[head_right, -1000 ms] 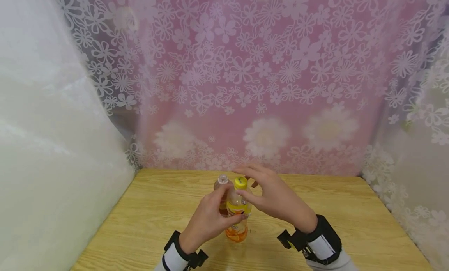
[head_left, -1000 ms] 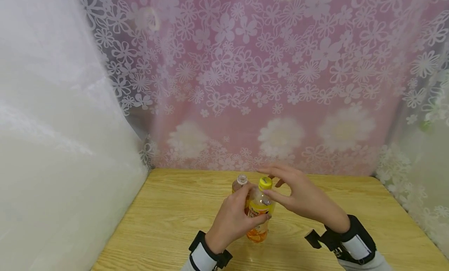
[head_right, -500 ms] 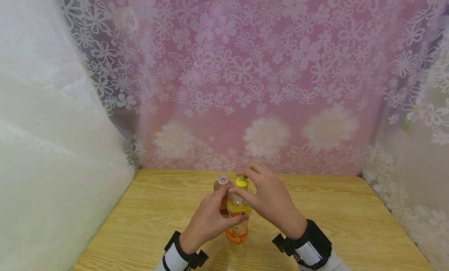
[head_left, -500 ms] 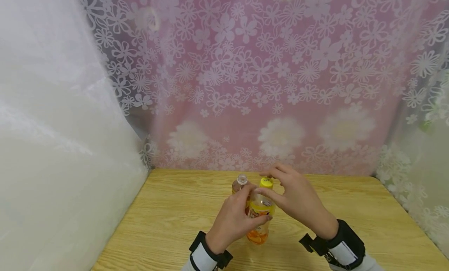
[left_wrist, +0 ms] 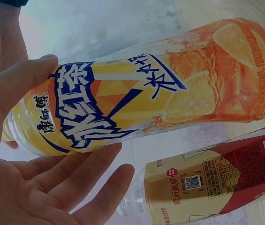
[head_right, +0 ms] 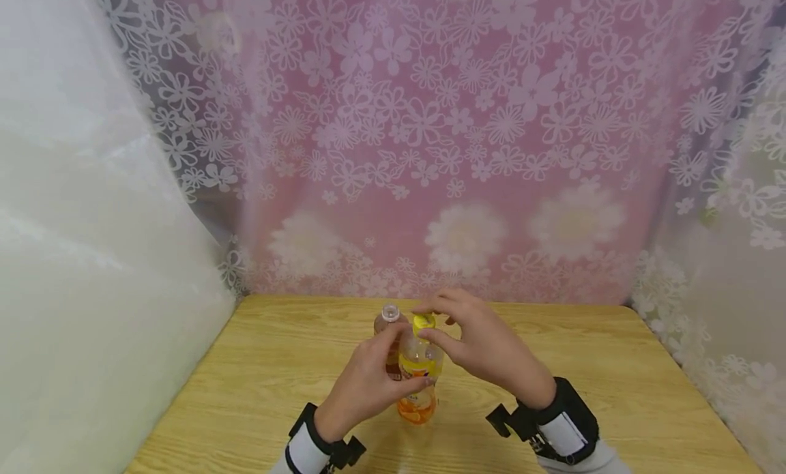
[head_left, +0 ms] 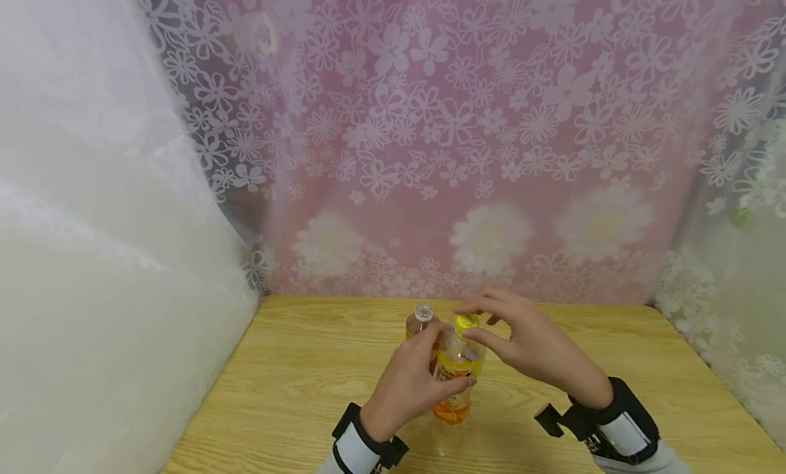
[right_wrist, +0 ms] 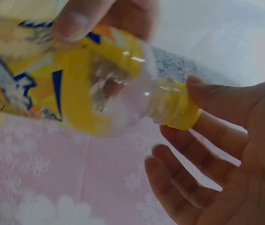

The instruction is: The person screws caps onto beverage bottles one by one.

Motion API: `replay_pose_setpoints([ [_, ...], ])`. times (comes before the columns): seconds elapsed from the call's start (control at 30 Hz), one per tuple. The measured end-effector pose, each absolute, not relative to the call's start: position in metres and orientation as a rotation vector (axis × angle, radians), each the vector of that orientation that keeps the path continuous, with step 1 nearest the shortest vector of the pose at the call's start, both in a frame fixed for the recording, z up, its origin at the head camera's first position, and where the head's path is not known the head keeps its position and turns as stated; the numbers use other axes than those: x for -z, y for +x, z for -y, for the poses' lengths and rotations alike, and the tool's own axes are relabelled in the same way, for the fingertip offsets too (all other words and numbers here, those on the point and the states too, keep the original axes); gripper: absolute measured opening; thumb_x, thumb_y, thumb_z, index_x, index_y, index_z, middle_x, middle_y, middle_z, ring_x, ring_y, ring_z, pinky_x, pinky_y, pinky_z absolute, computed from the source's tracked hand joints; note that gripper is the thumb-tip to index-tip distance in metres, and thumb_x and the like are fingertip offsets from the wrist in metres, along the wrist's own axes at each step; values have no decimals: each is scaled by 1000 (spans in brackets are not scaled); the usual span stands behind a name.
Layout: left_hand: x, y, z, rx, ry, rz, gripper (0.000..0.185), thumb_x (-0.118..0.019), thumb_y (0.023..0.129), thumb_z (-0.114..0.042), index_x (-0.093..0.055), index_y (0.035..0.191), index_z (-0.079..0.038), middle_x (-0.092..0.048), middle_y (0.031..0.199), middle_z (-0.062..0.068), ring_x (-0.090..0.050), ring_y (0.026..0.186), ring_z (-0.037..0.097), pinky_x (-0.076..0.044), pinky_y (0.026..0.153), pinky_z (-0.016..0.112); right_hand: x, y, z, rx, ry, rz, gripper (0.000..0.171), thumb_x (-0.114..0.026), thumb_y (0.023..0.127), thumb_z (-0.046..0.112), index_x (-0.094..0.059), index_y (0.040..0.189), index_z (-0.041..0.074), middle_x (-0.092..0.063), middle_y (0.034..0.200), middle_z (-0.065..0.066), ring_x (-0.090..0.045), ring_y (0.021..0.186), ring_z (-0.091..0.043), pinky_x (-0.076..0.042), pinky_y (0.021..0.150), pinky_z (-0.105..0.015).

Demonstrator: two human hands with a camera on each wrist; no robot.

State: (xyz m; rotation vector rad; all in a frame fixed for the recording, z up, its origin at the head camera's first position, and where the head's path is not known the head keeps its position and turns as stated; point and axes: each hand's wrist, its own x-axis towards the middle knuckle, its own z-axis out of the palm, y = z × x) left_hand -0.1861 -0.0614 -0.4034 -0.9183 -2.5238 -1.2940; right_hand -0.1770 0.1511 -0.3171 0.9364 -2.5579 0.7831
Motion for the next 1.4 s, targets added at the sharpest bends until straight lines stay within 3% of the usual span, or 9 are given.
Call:
replay_pose_setpoints([
  [0.2, 403, -184, 60, 1340, -920, 2524, 65, -82, 84, -47, -51, 136, -26, -64, 110, -8, -62, 70, 10, -49, 55, 18, 321, -176, -148, -741, 778, 2606, 35, -71, 95, 42, -65, 126, 27, -66, 119, 7, -62, 107, -16, -54, 84, -41],
  [0.4, 403, -185, 60, 1327, -931, 2522, 67, -83, 84, -45, -50, 138, -23, -63, 107, -8, -56, 64, 6, -47, 53, 17, 317, -176, -162, -925, 997, 2637, 41, -66, 100, 14, -61, 139, 28, -59, 140, 4, -58, 125, -21, -57, 88, -34],
  [0.53, 404, -185, 60, 1329, -926, 2531, 69, -84, 83, -44, -50, 139, -22, -64, 110, -7, -58, 72, 3, -49, 58, 17, 318, -176, -161, -883, 992, 2612, 38, -71, 96, 10, -66, 129, 28, -63, 130, 7, -62, 114, -15, -57, 84, -30],
  [0.73, 405, -184, 59, 1350, -919, 2542, 71, -84, 83, -45, -51, 141, -22, -65, 119, -7, -61, 88, 0, -53, 69, 19, 323, -177, -152, -732, 731, 2624, 31, -78, 89, 44, -66, 114, 29, -65, 106, 11, -61, 98, -11, -51, 80, -38],
  [0.9, 405, -184, 59, 1344, -929, 2534, 70, -84, 83, -44, -50, 141, -22, -64, 115, -8, -60, 78, 2, -50, 62, 18, 322, -173, -157, -850, 823, 2665, 45, -72, 94, 41, -60, 136, 33, -62, 132, 8, -61, 114, -17, -54, 88, -40],
  [1.0, 404, -184, 60, 1326, -933, 2529, 69, -84, 83, -45, -50, 140, -21, -63, 108, -9, -54, 66, 4, -46, 54, 17, 320, -172, -161, -906, 936, 2661, 40, -69, 98, 30, -61, 137, 36, -59, 140, 7, -60, 118, -16, -56, 87, -34],
  [1.1, 405, -184, 60, 1300, -939, 2517, 69, -84, 83, -45, -51, 139, -20, -63, 106, -9, -52, 64, 5, -44, 53, 17, 320, -171, -160, -903, 945, 2645, 34, -69, 98, 26, -66, 131, 34, -63, 134, 7, -63, 111, -14, -56, 83, -31],
  [1.27, 405, -182, 60, 1285, -965, 2511, 70, -84, 82, -45, -51, 140, -24, -65, 117, -9, -62, 88, 2, -53, 71, 19, 322, -173, -154, -752, 794, 2600, 25, -79, 89, 38, -69, 111, 34, -65, 106, 15, -58, 94, -7, -51, 77, -33],
  [1.4, 404, -181, 59, 1317, -947, 2541, 71, -84, 83, -45, -50, 142, -26, -64, 122, -10, -64, 100, -1, -57, 81, 25, 325, -174, -154, -723, 768, 2595, 39, -81, 85, 44, -67, 119, 32, -64, 106, 14, -58, 95, -7, -51, 76, -32],
])
